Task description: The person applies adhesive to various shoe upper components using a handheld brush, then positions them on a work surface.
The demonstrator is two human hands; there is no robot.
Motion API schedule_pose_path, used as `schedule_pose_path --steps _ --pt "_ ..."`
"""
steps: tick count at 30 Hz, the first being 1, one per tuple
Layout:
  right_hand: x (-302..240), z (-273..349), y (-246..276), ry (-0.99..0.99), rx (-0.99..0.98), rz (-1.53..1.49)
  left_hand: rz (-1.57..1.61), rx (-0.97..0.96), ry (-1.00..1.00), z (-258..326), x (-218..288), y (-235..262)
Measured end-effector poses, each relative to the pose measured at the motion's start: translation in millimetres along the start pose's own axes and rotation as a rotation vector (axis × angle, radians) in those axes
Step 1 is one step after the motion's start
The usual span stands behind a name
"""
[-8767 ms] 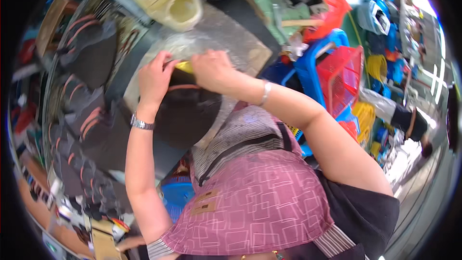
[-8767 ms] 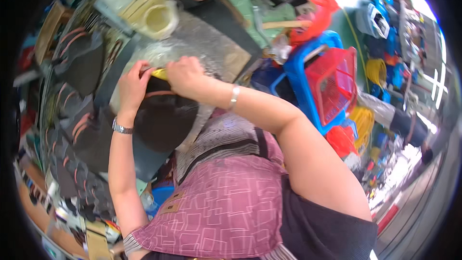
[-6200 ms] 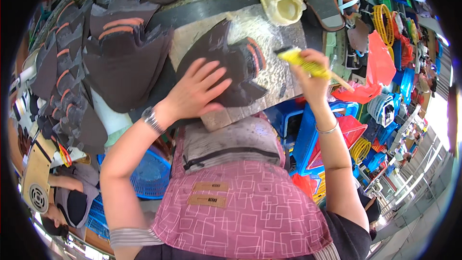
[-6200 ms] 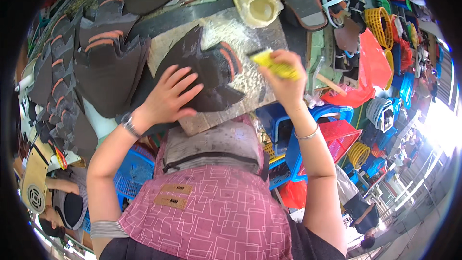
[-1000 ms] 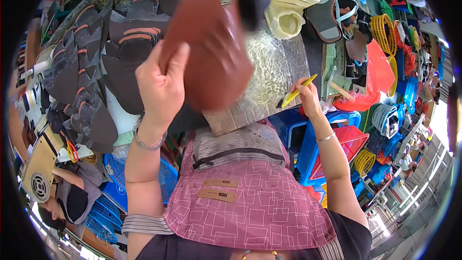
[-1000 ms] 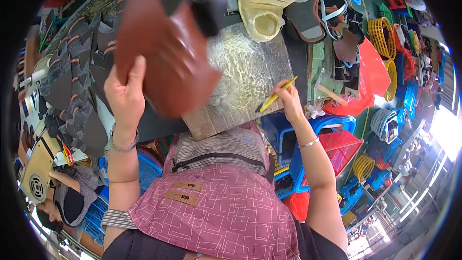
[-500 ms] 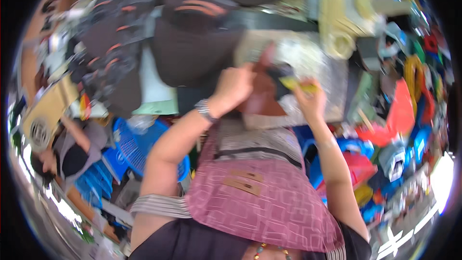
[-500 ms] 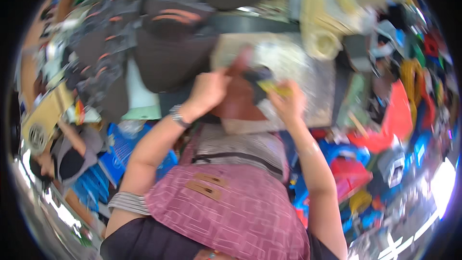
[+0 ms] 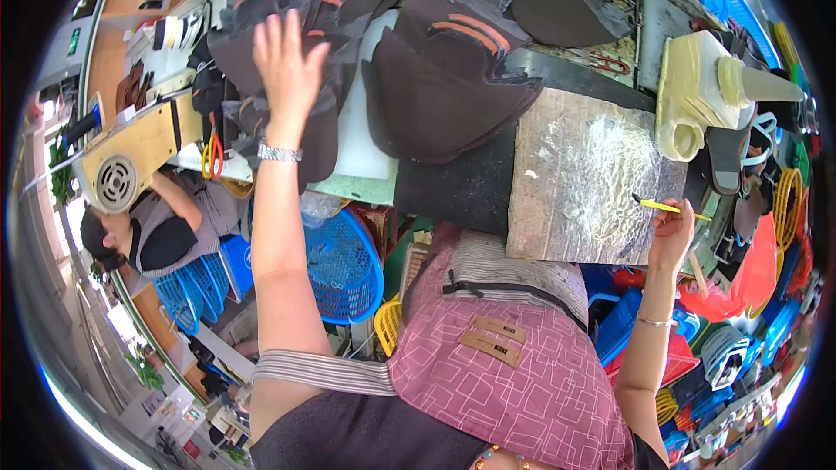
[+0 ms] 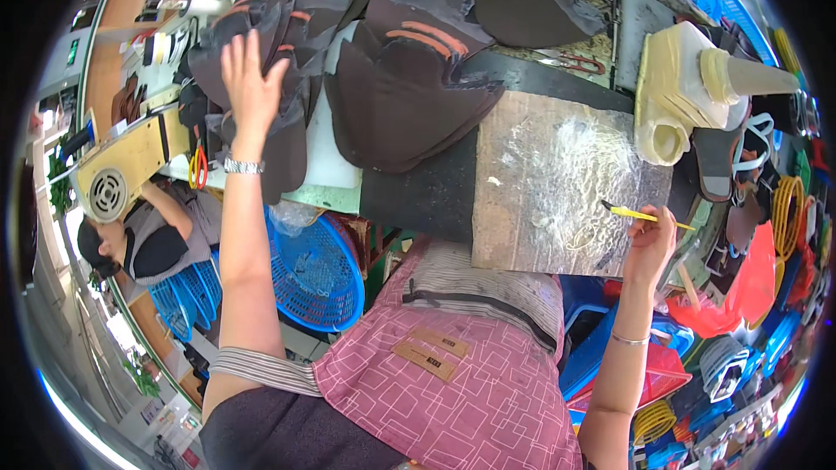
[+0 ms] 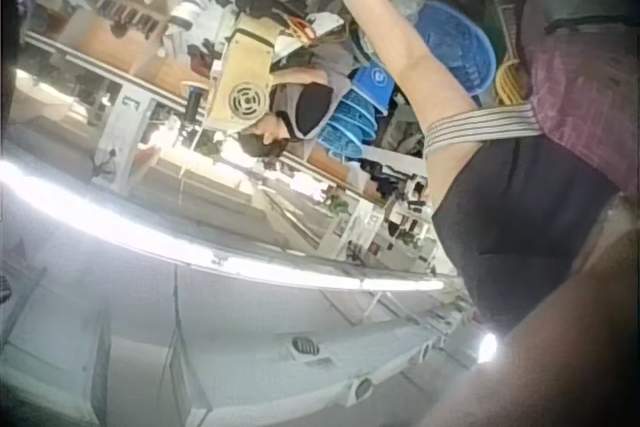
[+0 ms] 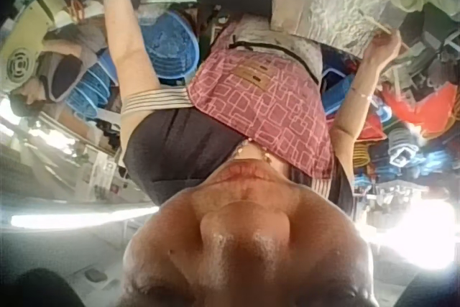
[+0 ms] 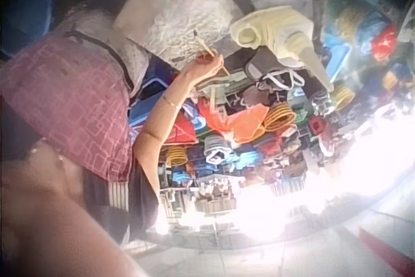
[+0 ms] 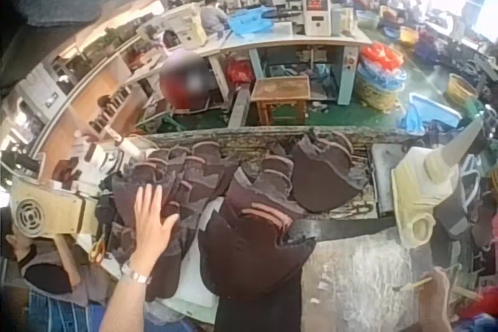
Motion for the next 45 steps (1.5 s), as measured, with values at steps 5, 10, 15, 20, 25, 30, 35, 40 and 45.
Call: schedule_pose_path --steps 5,10,15,20,25,30,35,40,45 --pt "4 8 -21 -0.030 -0.032 0.021 0.566 -0.065 -0.080 -43 110 -61" --pt "-2 23 -12 0.011 0.008 0.091 0.673 0.123 -0.325 -42 160 -33" --pt "-1 25 9 -0.040 0.087 -0.016 1.126 -0.350 -0.107 -33 181 43" --pt "-42 0 -5 0.187 0.014 0.076 1.553 -0.806 -0.456 -58 295 44" --pt "-95 -34 -33 0.515 0.205 0.625 1.164 -0.595 -0.793 -39 389 -24" --pt "-90 -69 -20 0.527 0.204 0.696 0.844 -0.255 -0.874 20 390 -5" --pt "-45 -51 -41 0.052 -0.094 0.244 0.887 -0.415 -0.787 51 383 -19" --pt "-12 -38 -136 0.368 -0.312 1.232 0.922 -0.381 -0.793 54 380 -23" --pt "-1 -29 -132 0.119 -0.277 1.132 0.946 -0.351 -0.771 59 378 -21"
Point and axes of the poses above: each hand's wrist, its own z-axis away from the middle knuckle, its own y-axis out of the back of the hand, x = y × z, the point moved 6 cm from there along -z, towards the middle knuckle, and after that the axes turned 10 degrees about -y, right-handed, at the moved point
